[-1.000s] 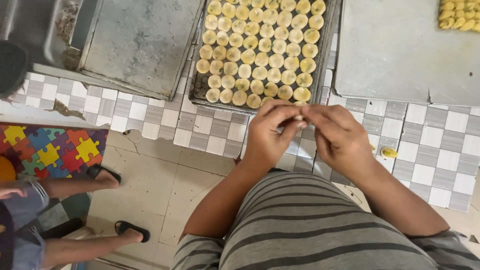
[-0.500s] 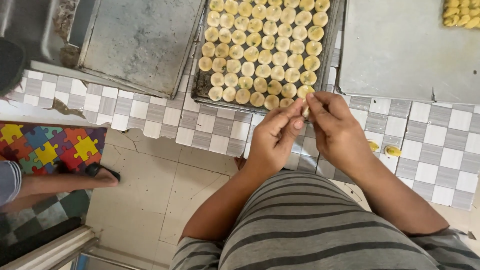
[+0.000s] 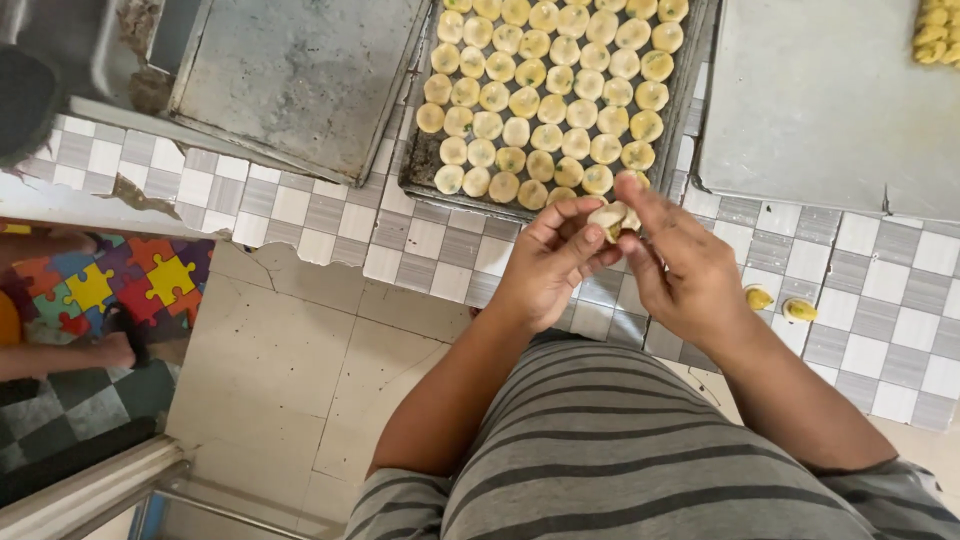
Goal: Shaping small pieces of dough into balls and arranging them in rows on a baking tray.
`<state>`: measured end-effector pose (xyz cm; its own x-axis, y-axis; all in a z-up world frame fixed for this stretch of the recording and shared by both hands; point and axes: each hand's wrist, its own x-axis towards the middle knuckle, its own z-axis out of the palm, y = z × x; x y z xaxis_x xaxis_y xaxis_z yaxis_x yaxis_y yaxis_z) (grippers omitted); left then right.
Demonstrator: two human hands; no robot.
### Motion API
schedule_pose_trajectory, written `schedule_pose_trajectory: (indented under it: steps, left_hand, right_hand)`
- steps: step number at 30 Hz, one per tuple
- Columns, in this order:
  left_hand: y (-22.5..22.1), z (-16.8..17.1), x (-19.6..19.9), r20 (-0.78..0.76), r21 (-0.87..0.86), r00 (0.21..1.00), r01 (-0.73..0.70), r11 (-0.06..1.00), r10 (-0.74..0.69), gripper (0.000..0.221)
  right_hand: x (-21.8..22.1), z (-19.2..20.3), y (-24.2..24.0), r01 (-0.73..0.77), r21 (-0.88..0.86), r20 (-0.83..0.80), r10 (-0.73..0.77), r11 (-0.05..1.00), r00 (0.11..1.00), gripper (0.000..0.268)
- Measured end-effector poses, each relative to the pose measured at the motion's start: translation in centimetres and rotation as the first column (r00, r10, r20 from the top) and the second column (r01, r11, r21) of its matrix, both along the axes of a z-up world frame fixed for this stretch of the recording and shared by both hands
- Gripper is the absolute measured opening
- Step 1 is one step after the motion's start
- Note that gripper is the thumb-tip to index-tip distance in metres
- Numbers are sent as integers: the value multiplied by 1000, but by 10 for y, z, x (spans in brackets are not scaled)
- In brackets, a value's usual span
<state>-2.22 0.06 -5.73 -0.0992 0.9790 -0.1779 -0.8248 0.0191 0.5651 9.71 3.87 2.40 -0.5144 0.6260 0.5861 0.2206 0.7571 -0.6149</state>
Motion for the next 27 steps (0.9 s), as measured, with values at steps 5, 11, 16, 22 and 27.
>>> schedule_pose_trajectory:
  steps: [5,11,16,22,27]
  left_hand:
    - [2,-30,2,70,-2,998,5,1000,-5,29]
    - [3,-25,-5,-9,-56,1000,27,998,-28,24]
    - [6,-22,-3,-139,-92,988,51,994,-63,24]
    - [11,-26,3,-248,-65,957,141,988,-153,30]
    - [22,-38,18,-420,-148,848,288,946,-324,35]
  right_hand:
    - [2,-11,7,28,35,56,-30,999,998,25]
    - [12,-32,12,119,196,186,-156,973,970,25]
    - [7,-21,11,74,191,256,-123,979,959,43]
    - [27,-35,15,100,334,299,-206,937,932,21]
    - [41,-48,10,166,274,350,-259,947,900,18]
